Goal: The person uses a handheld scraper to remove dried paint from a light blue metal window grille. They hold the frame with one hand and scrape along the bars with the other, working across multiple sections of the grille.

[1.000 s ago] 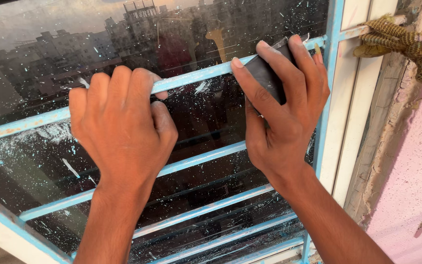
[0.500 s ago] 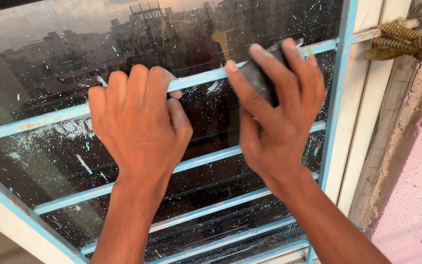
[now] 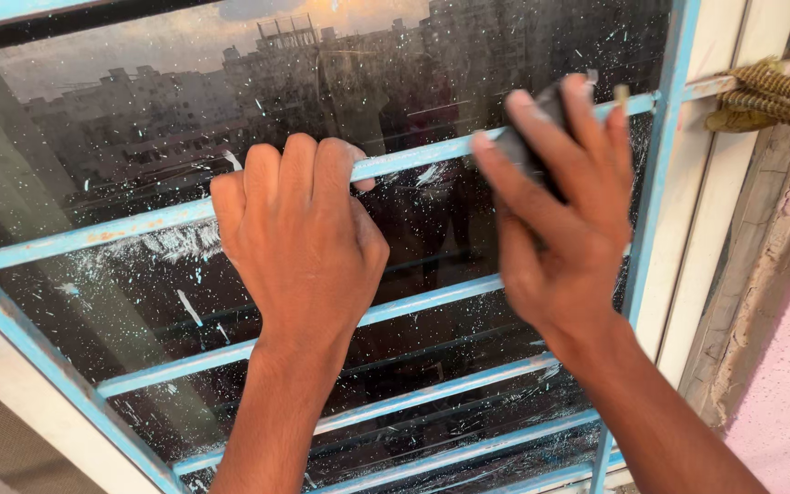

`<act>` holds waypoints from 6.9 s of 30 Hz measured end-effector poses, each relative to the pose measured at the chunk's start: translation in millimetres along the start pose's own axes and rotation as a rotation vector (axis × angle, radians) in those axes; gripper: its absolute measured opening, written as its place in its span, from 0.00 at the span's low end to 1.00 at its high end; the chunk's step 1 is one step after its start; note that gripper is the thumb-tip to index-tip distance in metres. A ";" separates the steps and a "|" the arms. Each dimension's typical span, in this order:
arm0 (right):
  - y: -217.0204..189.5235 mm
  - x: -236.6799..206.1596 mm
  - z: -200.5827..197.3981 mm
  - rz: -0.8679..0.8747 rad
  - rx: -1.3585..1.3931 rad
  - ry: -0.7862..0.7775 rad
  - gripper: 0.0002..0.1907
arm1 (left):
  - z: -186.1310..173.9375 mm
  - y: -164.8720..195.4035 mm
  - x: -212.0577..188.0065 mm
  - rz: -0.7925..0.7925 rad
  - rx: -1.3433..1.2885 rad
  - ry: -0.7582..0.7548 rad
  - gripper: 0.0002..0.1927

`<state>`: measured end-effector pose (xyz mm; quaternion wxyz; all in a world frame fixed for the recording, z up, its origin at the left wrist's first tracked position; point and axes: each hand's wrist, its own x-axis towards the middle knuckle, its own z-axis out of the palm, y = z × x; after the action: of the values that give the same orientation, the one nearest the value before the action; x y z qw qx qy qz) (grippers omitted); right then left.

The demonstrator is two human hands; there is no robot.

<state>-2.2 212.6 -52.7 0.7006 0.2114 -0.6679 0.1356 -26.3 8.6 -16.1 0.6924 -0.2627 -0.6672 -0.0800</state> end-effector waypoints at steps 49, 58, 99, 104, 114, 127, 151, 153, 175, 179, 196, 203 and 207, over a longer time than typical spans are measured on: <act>-29.6 -3.3 13.5 -0.034 0.006 -0.012 0.23 | 1.1 7.7 -3.1 -0.041 0.061 -0.010 0.10; -22.3 2.7 13.3 -0.015 -0.150 0.005 0.23 | 3.5 4.6 -2.7 -0.044 0.066 -0.030 0.10; -52.3 7.4 12.8 0.117 -0.229 -0.102 0.25 | -13.7 18.1 11.5 -0.068 0.071 -0.077 0.06; -74.5 8.1 29.0 0.058 -0.208 -0.124 0.27 | -16.3 14.8 11.5 -0.083 0.023 -0.102 0.12; -55.3 14.2 -0.7 -0.093 -0.313 -0.060 0.30 | -23.5 9.3 11.8 -0.089 -0.095 -0.151 0.23; -47.4 40.3 -18.6 -0.278 -0.278 -0.031 0.14 | -18.6 8.7 7.4 -0.059 -0.011 -0.159 0.24; -47.3 40.2 -4.6 -0.352 -0.443 0.066 0.07 | -26.3 10.0 10.6 -0.047 -0.094 -0.167 0.22; -42.7 39.8 -13.5 -0.289 -0.382 0.024 0.09 | -25.1 10.4 11.6 -0.053 -0.067 -0.176 0.21; -25.5 7.9 4.4 -0.137 -0.119 -0.130 0.29 | -19.1 12.7 9.4 -0.065 0.000 -0.158 0.18; -31.2 -0.5 21.8 -0.157 -0.148 -0.163 0.28 | -19.4 12.0 11.2 -0.052 -0.001 -0.146 0.18; -22.8 -0.2 14.9 -0.154 -0.208 -0.185 0.30 | -15.4 13.2 7.9 -0.068 0.009 -0.120 0.14; -8.9 0.8 -4.5 -0.013 -0.140 -0.093 0.28 | -8.7 24.0 10.7 -0.108 0.117 -0.056 0.09; -19.7 1.7 9.8 -0.093 -0.103 -0.079 0.26 | -7.4 30.3 12.9 -0.111 0.161 -0.081 0.11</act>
<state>-1.3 190.6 -53.1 0.6891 0.2109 -0.6907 0.0598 -4.5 34.0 -11.2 0.6782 -0.1719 -0.7125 -0.0538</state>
